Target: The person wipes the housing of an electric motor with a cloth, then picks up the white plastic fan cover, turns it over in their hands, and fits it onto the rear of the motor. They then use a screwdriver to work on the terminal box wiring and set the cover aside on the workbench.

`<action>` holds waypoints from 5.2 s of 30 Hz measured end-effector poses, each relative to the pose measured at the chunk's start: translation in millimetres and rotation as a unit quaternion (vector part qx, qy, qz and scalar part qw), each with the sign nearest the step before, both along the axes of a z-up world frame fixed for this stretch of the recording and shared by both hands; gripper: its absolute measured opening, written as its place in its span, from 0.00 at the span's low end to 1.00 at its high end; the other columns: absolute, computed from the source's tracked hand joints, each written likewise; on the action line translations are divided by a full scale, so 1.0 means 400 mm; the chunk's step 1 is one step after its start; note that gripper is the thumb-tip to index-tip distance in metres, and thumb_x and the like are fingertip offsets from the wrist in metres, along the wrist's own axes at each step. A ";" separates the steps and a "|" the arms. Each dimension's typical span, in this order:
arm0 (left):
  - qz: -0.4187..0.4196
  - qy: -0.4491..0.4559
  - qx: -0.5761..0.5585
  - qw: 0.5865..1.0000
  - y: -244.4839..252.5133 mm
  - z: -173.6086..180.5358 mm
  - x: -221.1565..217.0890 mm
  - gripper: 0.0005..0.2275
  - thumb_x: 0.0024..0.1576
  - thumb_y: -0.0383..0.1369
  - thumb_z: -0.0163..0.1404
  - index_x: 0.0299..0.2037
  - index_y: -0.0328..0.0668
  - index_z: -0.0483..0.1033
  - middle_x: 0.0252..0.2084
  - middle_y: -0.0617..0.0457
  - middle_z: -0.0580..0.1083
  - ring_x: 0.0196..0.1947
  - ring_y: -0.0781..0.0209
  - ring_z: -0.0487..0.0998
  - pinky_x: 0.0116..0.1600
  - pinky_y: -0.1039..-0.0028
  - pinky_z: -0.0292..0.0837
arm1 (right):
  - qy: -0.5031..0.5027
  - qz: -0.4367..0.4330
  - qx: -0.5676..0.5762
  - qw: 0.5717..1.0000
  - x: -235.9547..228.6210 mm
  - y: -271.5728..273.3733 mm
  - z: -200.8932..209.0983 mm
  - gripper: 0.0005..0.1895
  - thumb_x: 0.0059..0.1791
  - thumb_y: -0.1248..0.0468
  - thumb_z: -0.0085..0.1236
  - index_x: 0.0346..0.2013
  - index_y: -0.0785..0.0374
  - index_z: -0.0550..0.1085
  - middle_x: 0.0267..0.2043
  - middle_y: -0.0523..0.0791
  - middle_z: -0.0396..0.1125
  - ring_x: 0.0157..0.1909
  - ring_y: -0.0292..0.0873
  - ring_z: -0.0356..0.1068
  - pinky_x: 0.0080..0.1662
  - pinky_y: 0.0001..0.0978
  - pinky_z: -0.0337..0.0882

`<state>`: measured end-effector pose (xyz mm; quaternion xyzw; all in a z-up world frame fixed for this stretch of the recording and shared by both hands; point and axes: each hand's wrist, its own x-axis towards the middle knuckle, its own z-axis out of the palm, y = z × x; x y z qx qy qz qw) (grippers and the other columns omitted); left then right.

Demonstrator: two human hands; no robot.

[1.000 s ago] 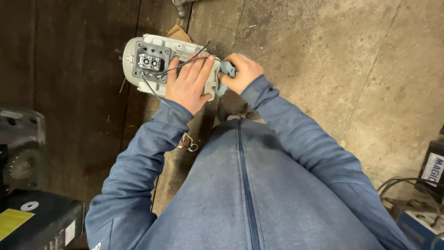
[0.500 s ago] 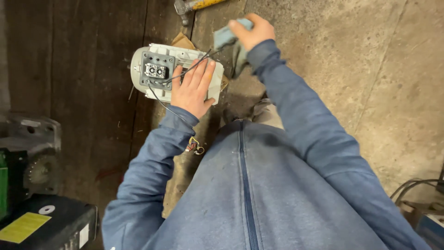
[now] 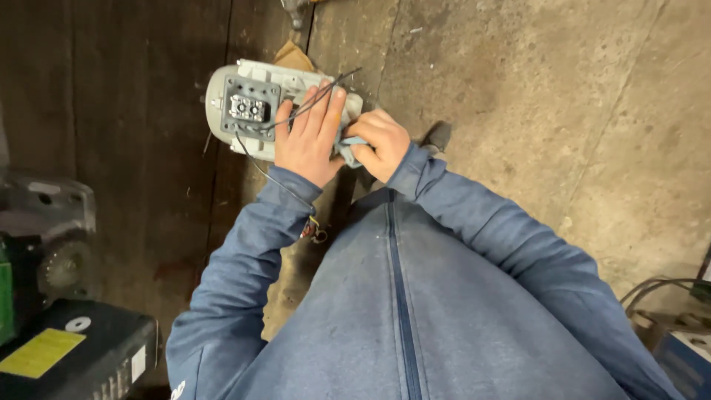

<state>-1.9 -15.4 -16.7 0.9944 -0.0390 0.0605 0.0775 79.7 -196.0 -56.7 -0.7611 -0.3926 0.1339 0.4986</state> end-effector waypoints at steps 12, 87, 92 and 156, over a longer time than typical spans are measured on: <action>-0.025 0.020 -0.036 0.999 0.012 0.009 -0.005 0.47 0.42 0.41 0.70 0.74 0.42 0.58 0.73 0.47 0.63 0.73 0.52 0.61 0.72 0.50 0.50 | 0.305 -0.155 0.121 0.932 -0.008 -0.095 -0.034 0.10 0.51 0.65 0.50 0.44 0.64 0.76 0.40 0.49 0.73 0.44 0.51 0.75 0.50 0.36 0.74; 0.030 0.001 -0.099 0.995 -0.004 -0.011 0.012 0.48 0.44 0.36 0.68 0.75 0.41 0.54 0.77 0.39 0.54 0.76 0.51 0.56 0.72 0.51 0.50 | -0.130 -0.131 -0.176 0.967 0.197 0.078 -0.079 0.22 0.46 0.43 0.66 0.25 0.57 0.76 0.26 0.48 0.72 0.30 0.56 0.72 0.32 0.50 0.69; 0.038 0.005 -0.097 0.995 -0.008 -0.005 0.011 0.47 0.44 0.36 0.68 0.75 0.43 0.55 0.77 0.41 0.54 0.76 0.52 0.57 0.72 0.52 0.51 | -0.079 -0.134 -0.242 0.958 0.188 0.070 -0.075 0.22 0.46 0.40 0.65 0.27 0.55 0.79 0.24 0.49 0.71 0.31 0.57 0.73 0.33 0.50 0.71; 0.008 -0.024 -0.009 1.000 -0.005 -0.021 0.007 0.38 0.44 0.41 0.68 0.67 0.48 0.67 0.72 0.48 0.64 0.73 0.54 0.62 0.72 0.50 0.51 | -0.088 -0.022 -0.045 0.995 -0.006 -0.013 -0.005 0.07 0.54 0.61 0.58 0.42 0.61 0.76 0.40 0.48 0.69 0.43 0.53 0.72 0.43 0.42 0.72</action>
